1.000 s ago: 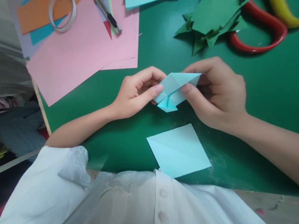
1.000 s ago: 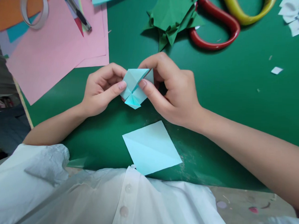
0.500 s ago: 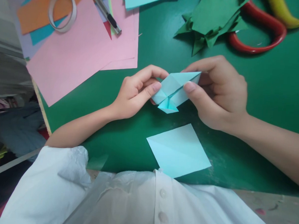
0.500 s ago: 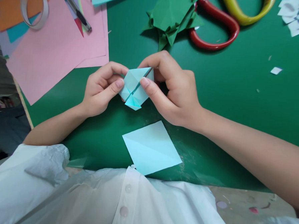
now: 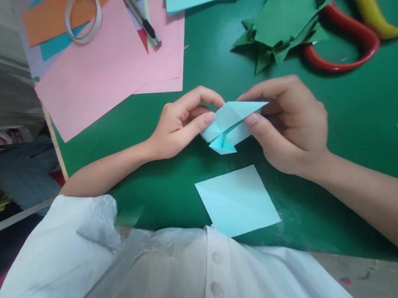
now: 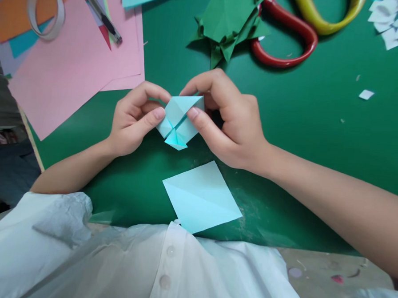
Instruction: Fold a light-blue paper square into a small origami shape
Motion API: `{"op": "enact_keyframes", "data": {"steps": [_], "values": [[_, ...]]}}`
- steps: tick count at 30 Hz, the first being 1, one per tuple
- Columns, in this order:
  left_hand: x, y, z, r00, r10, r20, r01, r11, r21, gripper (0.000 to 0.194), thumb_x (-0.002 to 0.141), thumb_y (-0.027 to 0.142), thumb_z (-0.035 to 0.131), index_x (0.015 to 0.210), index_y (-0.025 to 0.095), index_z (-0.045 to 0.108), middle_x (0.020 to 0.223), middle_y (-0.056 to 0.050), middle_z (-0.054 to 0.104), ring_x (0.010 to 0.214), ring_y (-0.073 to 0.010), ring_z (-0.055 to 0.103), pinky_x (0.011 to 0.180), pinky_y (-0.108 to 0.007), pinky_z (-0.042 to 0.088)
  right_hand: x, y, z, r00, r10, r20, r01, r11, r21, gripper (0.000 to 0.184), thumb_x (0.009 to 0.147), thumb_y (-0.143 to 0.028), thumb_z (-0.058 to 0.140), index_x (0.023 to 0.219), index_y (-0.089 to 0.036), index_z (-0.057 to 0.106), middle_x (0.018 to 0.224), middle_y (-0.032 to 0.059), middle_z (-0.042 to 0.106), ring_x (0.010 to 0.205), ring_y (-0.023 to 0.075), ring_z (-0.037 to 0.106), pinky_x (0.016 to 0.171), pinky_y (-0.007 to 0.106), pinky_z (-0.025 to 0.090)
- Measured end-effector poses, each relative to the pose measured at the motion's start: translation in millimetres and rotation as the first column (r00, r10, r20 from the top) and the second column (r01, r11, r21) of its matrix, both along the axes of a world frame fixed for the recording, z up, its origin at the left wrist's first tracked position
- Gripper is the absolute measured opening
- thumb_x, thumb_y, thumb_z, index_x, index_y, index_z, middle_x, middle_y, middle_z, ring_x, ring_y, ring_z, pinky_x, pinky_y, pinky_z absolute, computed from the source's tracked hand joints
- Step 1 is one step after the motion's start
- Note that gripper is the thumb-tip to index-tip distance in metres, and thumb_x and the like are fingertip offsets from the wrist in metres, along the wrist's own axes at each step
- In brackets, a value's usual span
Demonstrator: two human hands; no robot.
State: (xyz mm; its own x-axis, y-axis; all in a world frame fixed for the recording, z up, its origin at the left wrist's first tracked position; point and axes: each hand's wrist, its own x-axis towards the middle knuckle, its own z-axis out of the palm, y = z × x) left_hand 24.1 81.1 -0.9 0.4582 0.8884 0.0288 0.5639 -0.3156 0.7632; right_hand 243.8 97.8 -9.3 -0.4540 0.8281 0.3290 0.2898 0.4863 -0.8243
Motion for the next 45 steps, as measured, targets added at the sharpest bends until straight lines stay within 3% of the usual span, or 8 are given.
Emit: {"op": "enact_keyframes", "data": {"steps": [5, 11, 20, 27, 32, 34, 39, 45], "values": [[2, 0, -0.2, 1.000, -0.011, 0.015, 0.012, 1.000, -0.013, 0.038, 0.104, 0.050, 0.029, 0.122, 0.027, 0.052, 0.082, 0.005, 0.071, 0.074, -0.0101, 0.073, 0.058, -0.022, 0.057, -1, 1, -0.2, 1.000, -0.012, 0.014, 0.012, 0.999, 0.043, 0.017, 0.094, -0.016, 0.054, 0.110, -0.021, 0.056, 0.092, -0.0015, 0.063, 0.067, 0.0041, 0.057, 0.056, 0.020, 0.044], [7, 0, -1.8, 0.996, 0.031, 0.079, -0.032, 0.999, 0.006, 0.036, 0.101, 0.049, 0.040, 0.101, 0.021, 0.062, 0.085, 0.002, 0.071, 0.076, -0.0113, 0.073, 0.060, -0.024, 0.057, -4, 1, 3.0, 0.998, -0.040, 0.043, 0.033, 0.990, 0.139, 0.027, 0.085, -0.001, 0.058, 0.103, -0.021, 0.063, 0.099, -0.0035, 0.073, 0.058, 0.0012, 0.051, 0.053, 0.018, 0.040], [11, 0, -4.0, 0.979, 0.075, 0.190, -0.073, 0.997, -0.018, 0.031, 0.098, 0.046, 0.051, 0.091, 0.020, 0.066, 0.083, 0.003, 0.071, 0.070, -0.0094, 0.070, 0.059, -0.023, 0.058, -5, 2, -2.4, 0.999, -0.030, 0.034, 0.020, 0.964, 0.264, 0.033, 0.079, 0.004, 0.058, 0.098, -0.022, 0.066, 0.088, 0.0006, 0.072, 0.071, 0.0094, 0.063, 0.058, 0.023, 0.044], [11, 3, -2.6, 0.958, 0.080, 0.275, -0.056, 0.994, -0.093, 0.028, 0.095, 0.044, 0.057, 0.088, 0.020, 0.068, 0.079, 0.003, 0.071, 0.067, -0.0083, 0.068, 0.058, -0.021, 0.056, -4, -2, -3.4, 0.987, -0.141, 0.075, 0.080, 0.844, 0.530, 0.024, 0.077, -0.006, 0.063, 0.095, -0.020, 0.068, 0.106, 0.0129, 0.069, 0.091, 0.0256, 0.062, 0.064, 0.036, 0.050], [9, 4, -3.2, 0.953, 0.050, 0.300, -0.006, 0.989, -0.146, 0.027, 0.095, 0.044, 0.057, 0.089, 0.020, 0.068, 0.077, 0.003, 0.070, 0.066, -0.0085, 0.066, 0.056, -0.022, 0.054, -7, 0, -7.4, 0.988, -0.147, 0.049, 0.078, 0.746, 0.662, 0.027, 0.076, -0.005, 0.059, 0.099, -0.019, 0.067, 0.101, 0.0107, 0.070, 0.086, 0.0247, 0.062, 0.071, 0.041, 0.053], [10, 4, -3.6, 0.947, 0.061, 0.315, -0.012, 0.988, -0.156, 0.027, 0.095, 0.044, 0.057, 0.088, 0.019, 0.067, 0.077, 0.002, 0.069, 0.066, -0.0083, 0.066, 0.057, -0.022, 0.054, -8, 1, -7.4, 0.985, -0.159, 0.074, 0.067, 0.732, 0.678, 0.027, 0.077, -0.006, 0.060, 0.100, -0.019, 0.065, 0.100, 0.0095, 0.070, 0.085, 0.0237, 0.062, 0.072, 0.040, 0.054], [10, 4, -2.0, 0.956, 0.069, 0.284, -0.042, 0.994, -0.102, 0.030, 0.098, 0.046, 0.051, 0.090, 0.021, 0.064, 0.076, 0.002, 0.066, 0.067, -0.0088, 0.065, 0.055, -0.022, 0.051, -7, 0, -7.1, 0.967, -0.198, 0.157, 0.067, 0.799, 0.598, 0.019, 0.084, -0.013, 0.059, 0.101, -0.021, 0.059, 0.096, 0.0037, 0.070, 0.082, 0.0179, 0.063, 0.073, 0.035, 0.052], [10, -3, -1.0, 0.980, 0.047, 0.191, -0.038, 0.998, -0.046, 0.032, 0.100, 0.052, 0.042, 0.112, 0.025, 0.055, 0.093, 0.001, 0.070, 0.077, -0.0100, 0.068, 0.066, -0.025, 0.056, -6, 0, -7.0, 0.966, -0.208, 0.151, 0.125, 0.893, 0.433, 0.017, 0.088, -0.015, 0.053, 0.097, -0.027, 0.061, 0.094, 0.0027, 0.070, 0.081, 0.0192, 0.065, 0.068, 0.036, 0.050]]}}
